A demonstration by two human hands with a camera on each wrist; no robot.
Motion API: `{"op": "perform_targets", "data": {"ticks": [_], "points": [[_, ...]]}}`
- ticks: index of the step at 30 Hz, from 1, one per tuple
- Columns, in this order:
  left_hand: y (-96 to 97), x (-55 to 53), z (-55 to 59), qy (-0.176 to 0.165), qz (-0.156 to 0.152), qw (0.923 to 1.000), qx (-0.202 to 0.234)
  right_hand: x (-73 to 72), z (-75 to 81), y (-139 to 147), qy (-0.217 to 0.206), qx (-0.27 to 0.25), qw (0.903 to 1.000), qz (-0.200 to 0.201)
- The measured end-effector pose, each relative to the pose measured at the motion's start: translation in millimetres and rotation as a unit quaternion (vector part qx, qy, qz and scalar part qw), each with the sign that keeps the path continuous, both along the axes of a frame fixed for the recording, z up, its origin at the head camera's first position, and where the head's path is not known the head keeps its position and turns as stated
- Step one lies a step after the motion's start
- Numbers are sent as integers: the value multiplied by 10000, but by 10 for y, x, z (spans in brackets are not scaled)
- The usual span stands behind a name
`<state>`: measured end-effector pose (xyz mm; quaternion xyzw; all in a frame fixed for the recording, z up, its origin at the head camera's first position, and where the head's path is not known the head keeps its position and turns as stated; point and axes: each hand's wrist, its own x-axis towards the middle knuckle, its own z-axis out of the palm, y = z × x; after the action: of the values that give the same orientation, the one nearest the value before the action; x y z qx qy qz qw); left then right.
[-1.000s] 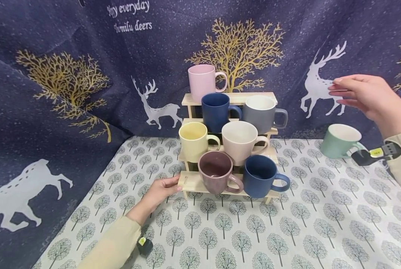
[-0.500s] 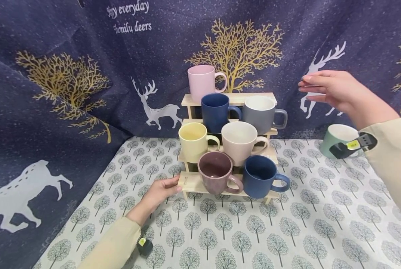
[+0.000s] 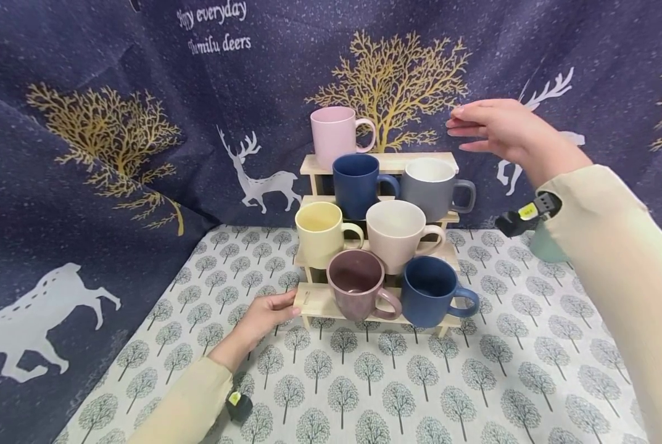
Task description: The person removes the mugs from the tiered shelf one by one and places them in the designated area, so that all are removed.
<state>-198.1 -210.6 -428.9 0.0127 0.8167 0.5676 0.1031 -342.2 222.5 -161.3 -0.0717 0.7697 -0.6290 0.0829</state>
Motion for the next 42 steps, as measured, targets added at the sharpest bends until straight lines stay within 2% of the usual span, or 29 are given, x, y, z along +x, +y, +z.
{"op": "perform_targets", "data": {"ticks": [3,6,12,19,26,38,42], "points": [[2,0,-1,4,7,10000,22,-45,55,-126,-62,150,9999,-47],[-1,-2,0,-6,-10,10000,35,-94,97,-253,-186,65,9998,-61],[1,-13,-7,38,-57,10000,50,-176,147,-448,-632,-480,9968,-8],[29,-7,4,20,-117,9999,71,-252,132,-662,-798,-881,9929,7],[5,5,14,56,-12,10000,-18,-309,127,-848,-848,-503,9951,64],[-5,-3,5,53,-10,10000,10,-427,44,-1016,-1019,-666,9925,-74],[3,-8,-7,55,-37,10000,68,-473,49,-1076,-1072,-576,9926,12]]}}
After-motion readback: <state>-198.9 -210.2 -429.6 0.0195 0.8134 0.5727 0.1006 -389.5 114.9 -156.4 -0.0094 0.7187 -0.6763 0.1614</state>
